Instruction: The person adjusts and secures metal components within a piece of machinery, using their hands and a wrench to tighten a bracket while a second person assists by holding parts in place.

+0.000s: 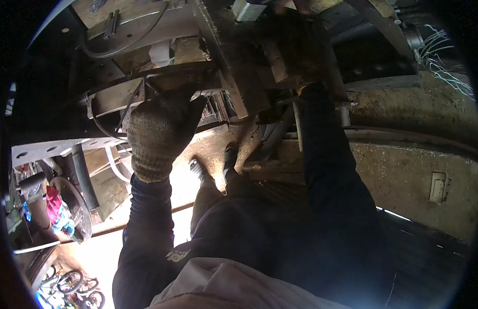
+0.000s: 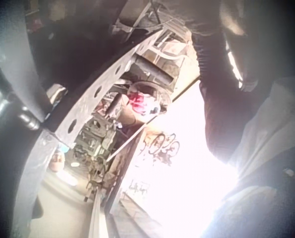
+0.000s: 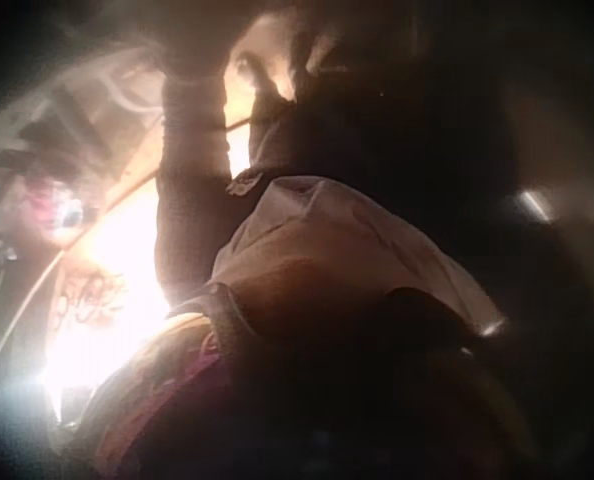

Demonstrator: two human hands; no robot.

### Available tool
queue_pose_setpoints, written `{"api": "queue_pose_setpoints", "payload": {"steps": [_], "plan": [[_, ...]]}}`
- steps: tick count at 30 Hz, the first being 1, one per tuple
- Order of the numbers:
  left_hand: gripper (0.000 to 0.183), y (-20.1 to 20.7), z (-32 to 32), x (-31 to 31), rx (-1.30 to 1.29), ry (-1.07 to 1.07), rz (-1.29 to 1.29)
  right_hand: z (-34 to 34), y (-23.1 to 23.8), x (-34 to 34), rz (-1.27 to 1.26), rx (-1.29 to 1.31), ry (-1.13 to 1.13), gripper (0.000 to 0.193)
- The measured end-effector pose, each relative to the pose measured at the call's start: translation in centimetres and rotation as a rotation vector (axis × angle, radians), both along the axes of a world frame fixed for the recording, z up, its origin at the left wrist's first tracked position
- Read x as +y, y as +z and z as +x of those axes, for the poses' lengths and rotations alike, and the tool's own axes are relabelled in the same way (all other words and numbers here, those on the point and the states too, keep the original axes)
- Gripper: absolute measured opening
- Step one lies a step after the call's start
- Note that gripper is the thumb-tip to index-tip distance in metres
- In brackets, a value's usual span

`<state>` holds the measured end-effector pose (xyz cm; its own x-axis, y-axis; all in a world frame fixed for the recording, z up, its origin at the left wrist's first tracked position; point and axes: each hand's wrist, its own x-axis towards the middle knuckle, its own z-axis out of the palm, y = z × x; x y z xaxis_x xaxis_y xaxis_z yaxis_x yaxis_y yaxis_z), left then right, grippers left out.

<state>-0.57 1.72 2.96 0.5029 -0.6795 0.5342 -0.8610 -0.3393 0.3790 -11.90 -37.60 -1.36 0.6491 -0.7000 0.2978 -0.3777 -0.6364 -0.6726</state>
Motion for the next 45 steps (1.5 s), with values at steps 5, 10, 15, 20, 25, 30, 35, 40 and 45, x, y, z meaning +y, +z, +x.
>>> {"api": "queue_pose_setpoints", "payload": {"steps": [5,10,15,20,25,30,35,40,45], "plan": [[0.024,0.7,-0.4,-0.1,0.021,0.043,0.007,0.1,-0.1,-0.2,0.000,-0.007,-0.004,0.035],[0.025,1.2,-0.8,-0.2,0.117,0.024,0.036,-0.7,-0.6,-0.2,0.013,-0.020,-0.005,0.035],[0.023,1.1,-0.9,-0.9,0.153,0.040,-0.006,-1.2,-1.0,-0.6,0.022,-0.050,-0.005,0.035],[0.028,2.1,-1.1,-1.0,0.128,0.064,0.155,-1.1,-1.8,-0.7,0.027,-0.100,-0.001,0.036],[0.029,1.4,-1.3,-1.3,0.118,0.083,0.087,-1.5,-2.3,-1.1,0.030,-0.125,-0.001,0.036],[0.029,1.6,-1.8,-1.5,0.173,0.121,0.074,-1.6,-2.5,-1.0,0.030,-0.132,0.011,0.037],[0.027,2.0,-1.5,-1.5,0.131,0.131,0.110,-1.5,-2.7,-1.0,0.029,-0.126,0.013,0.037],[0.024,2.1,-1.3,-1.2,0.138,0.104,0.103,-1.8,-2.8,-0.7,0.028,-0.079,0.012,0.038],[0.028,1.8,-0.9,-0.6,0.090,0.052,0.133,-1.9,-2.3,-0.7,0.021,-0.020,0.011,0.038]]}}
